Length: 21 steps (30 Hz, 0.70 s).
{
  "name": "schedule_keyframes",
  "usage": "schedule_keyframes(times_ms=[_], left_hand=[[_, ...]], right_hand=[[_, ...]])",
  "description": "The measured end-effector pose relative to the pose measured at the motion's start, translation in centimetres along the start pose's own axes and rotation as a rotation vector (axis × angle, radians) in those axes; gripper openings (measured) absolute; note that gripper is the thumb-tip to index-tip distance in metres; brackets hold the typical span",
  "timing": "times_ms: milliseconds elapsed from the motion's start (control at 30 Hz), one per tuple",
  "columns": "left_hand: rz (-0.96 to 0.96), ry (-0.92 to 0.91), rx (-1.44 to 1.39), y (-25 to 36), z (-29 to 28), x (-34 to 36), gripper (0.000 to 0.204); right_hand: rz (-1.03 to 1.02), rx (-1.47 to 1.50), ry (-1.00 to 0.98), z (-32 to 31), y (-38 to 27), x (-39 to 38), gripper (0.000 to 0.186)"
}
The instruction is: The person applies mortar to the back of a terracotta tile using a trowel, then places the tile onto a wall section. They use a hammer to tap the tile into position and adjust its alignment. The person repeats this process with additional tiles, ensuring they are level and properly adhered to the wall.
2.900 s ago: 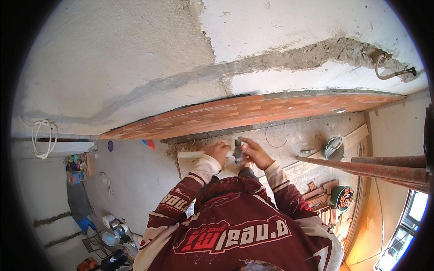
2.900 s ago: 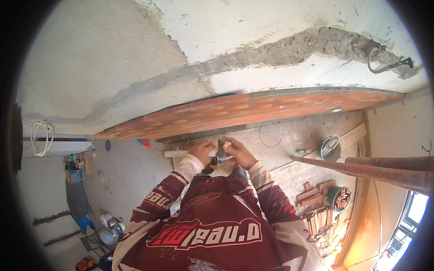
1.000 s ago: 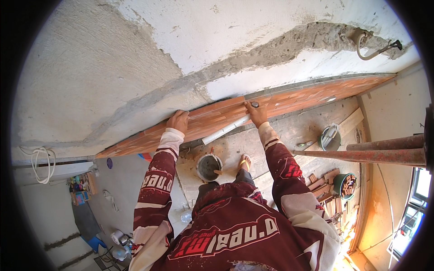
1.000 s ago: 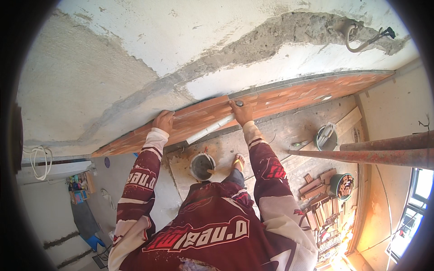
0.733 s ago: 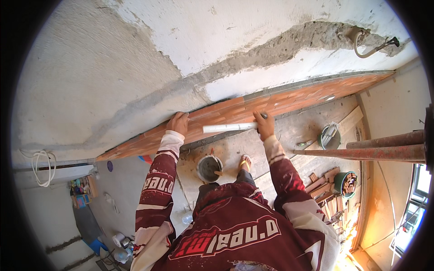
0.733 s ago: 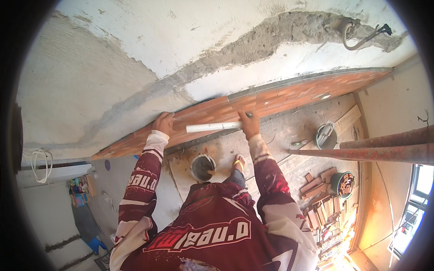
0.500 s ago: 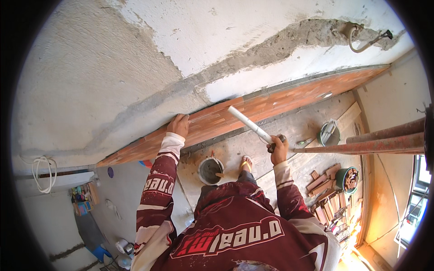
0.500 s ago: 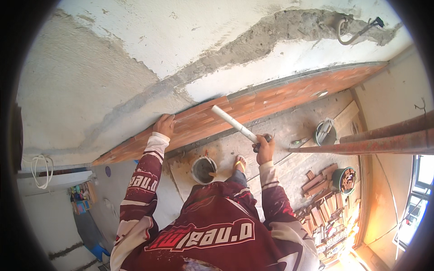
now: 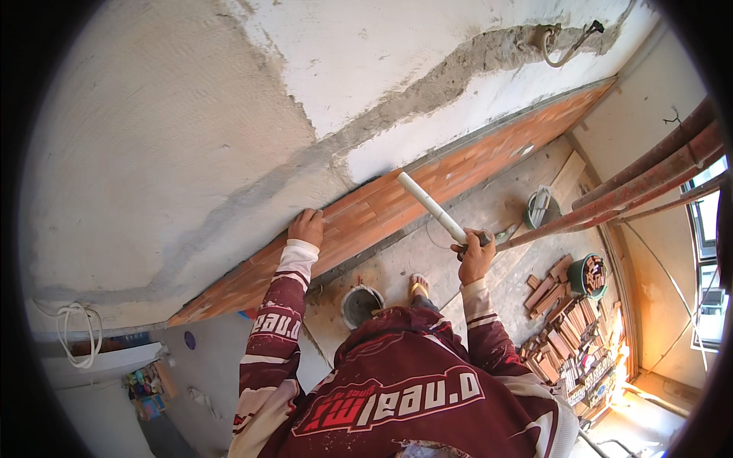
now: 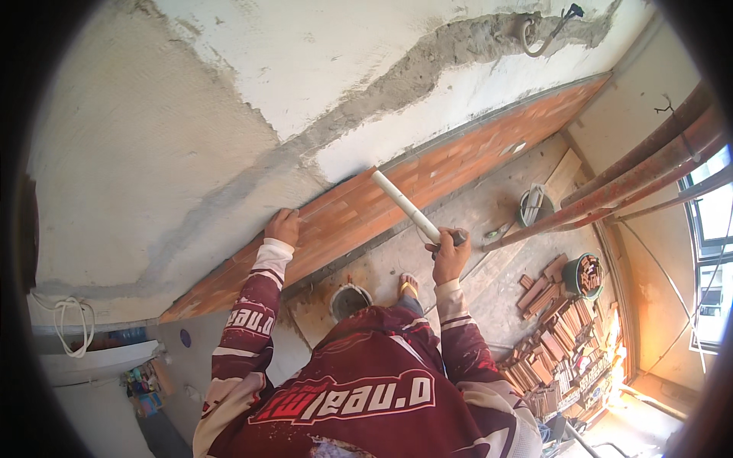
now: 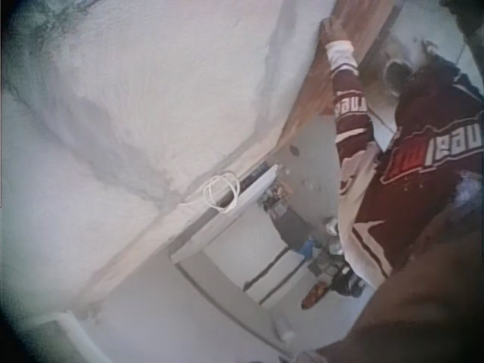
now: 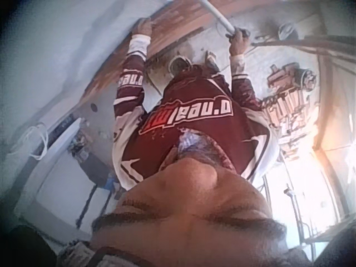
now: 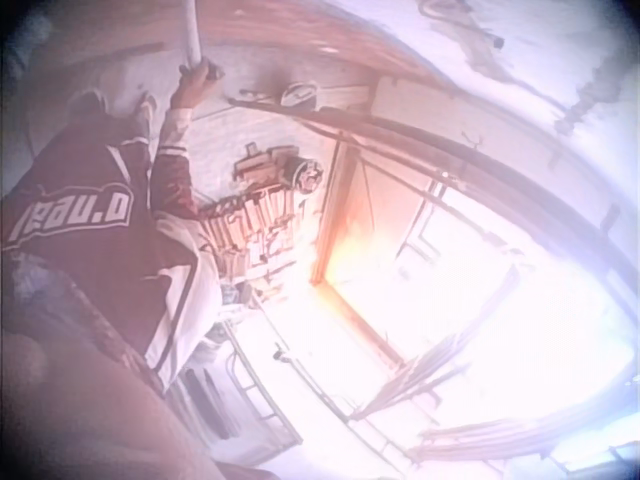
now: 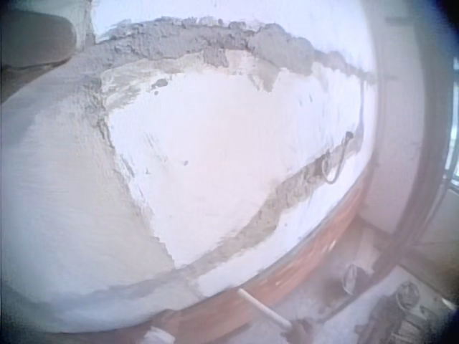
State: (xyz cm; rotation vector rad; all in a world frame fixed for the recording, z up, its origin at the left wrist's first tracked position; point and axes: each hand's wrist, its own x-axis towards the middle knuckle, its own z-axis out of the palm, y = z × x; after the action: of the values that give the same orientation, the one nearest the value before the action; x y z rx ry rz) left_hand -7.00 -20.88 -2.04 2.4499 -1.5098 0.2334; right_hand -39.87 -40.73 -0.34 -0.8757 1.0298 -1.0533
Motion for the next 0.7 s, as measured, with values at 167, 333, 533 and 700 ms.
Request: schedule_keyframes(times_ms=[167, 333, 533, 700], left_hand=[[-0.004, 0.008, -0.004, 0.2, -0.2, 0.0, 0.02], [-0.004, 0.01, 0.009, -0.1, 0.1, -0.2, 0.018], [0.016, 0.026, 0.004, -0.2, 0.2, -0.3, 0.018], [0.029, 0.043, -0.002, -0.2, 0.2, -0.3, 0.018]], right_hand=[[-0.007, -0.005, 0.048, 0.7, 0.3, -0.6, 0.013], [0.028, -0.011, 0.063, 1.0, 0.2, -1.0, 0.013], [0.003, 0.0, 0.081, 1.1, 0.6, -0.9, 0.014], [-0.013, -0.025, 0.086, 1.4, 0.2, -1.0, 0.014]])
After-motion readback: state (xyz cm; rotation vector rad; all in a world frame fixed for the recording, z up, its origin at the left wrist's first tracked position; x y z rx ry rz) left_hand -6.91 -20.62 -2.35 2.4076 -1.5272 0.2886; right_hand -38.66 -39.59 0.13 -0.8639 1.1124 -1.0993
